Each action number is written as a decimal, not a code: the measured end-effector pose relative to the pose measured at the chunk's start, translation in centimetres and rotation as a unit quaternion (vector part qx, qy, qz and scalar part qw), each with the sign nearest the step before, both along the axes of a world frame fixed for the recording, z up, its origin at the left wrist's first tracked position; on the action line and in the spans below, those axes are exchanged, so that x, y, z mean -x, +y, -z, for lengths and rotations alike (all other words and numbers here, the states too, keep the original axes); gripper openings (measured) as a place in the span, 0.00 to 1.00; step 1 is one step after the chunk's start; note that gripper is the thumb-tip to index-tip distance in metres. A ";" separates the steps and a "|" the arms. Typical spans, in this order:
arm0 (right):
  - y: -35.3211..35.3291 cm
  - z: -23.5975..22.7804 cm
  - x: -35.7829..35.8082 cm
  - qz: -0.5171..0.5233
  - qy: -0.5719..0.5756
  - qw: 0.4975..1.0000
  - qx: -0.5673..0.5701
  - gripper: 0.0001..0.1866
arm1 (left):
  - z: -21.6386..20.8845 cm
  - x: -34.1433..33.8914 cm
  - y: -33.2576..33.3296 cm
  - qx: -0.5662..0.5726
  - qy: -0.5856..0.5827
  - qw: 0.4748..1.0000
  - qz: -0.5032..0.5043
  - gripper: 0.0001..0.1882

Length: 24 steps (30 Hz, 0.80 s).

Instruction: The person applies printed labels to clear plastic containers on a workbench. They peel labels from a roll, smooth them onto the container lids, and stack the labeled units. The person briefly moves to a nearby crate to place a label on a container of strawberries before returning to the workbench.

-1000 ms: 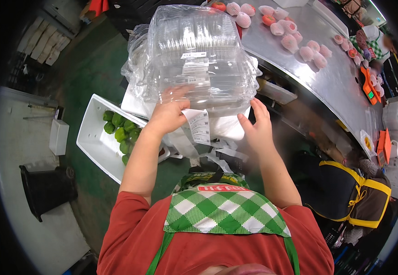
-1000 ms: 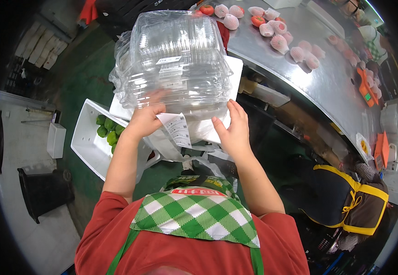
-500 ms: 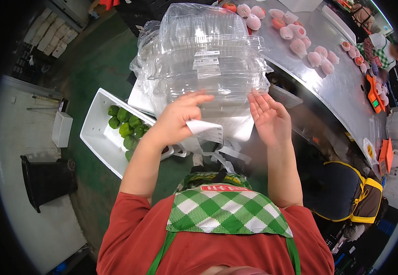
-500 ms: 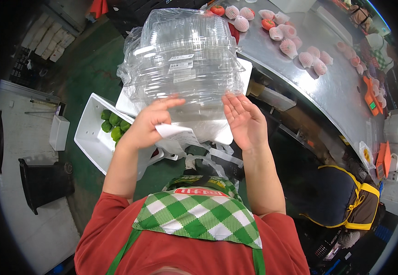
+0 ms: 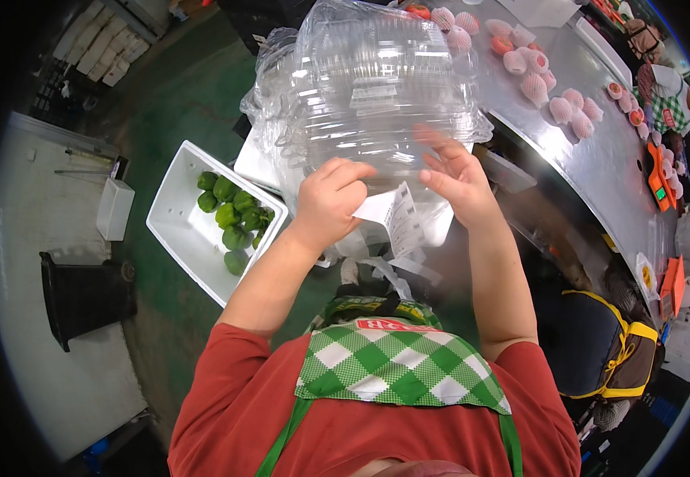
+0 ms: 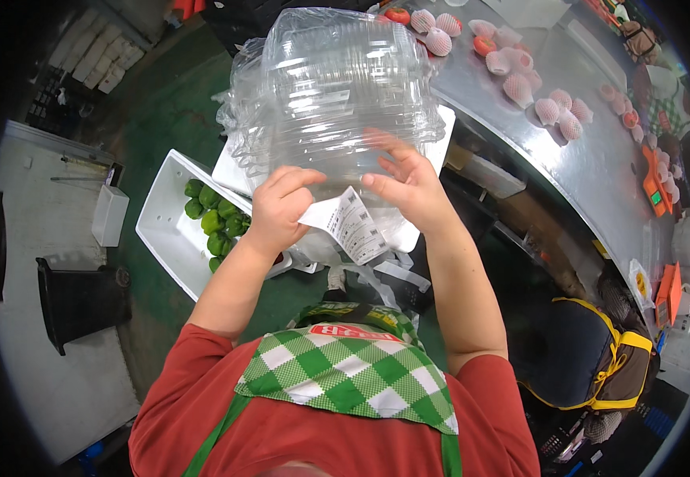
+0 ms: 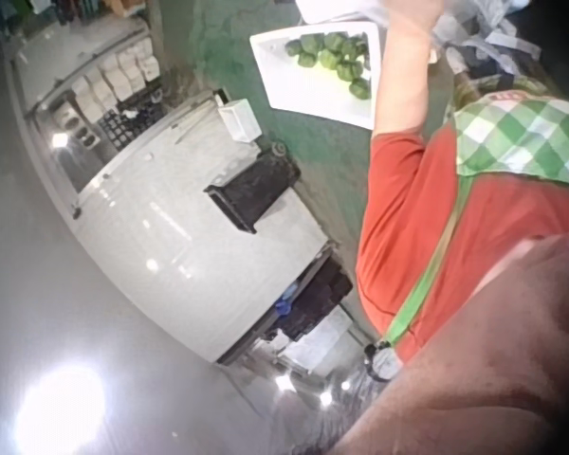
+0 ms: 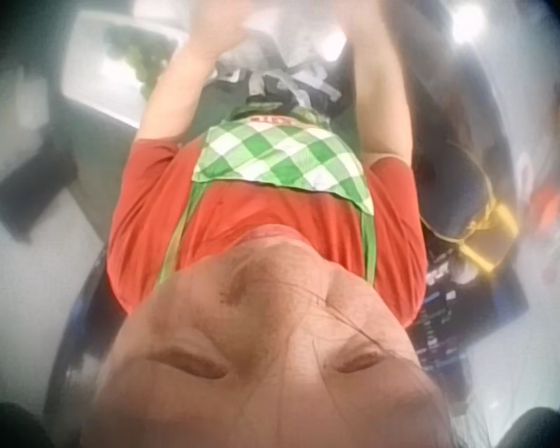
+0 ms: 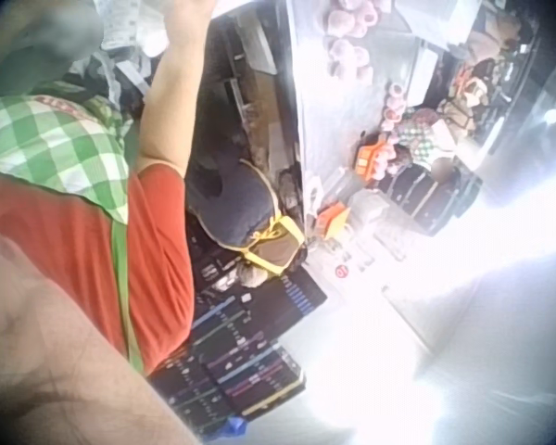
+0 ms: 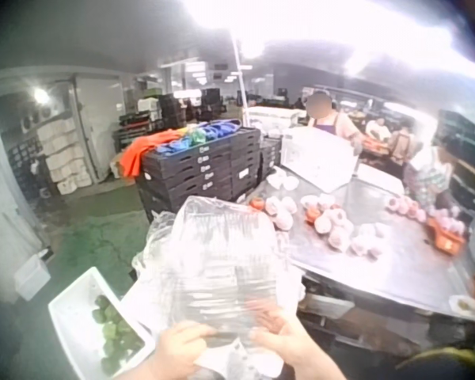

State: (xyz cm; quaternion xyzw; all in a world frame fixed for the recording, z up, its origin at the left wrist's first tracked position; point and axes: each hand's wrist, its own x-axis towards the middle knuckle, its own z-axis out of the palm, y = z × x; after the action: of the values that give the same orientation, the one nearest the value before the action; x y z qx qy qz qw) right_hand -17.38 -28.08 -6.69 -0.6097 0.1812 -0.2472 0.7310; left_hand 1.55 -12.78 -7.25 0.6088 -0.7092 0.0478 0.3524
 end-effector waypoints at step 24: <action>-6.3 5.3 -8.9 0.135 0.217 0.933 0.254 0.13 | 0.0 -5.6 -0.4 -0.245 0.028 0.967 -0.071 0.09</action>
State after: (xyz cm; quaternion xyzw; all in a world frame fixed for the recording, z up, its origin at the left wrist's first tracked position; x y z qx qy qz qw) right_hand -8.52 -34.43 -12.02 -0.7838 0.3469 -0.2433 0.4540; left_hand 7.13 -13.21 -7.25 0.7261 -0.6444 -0.1193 0.2081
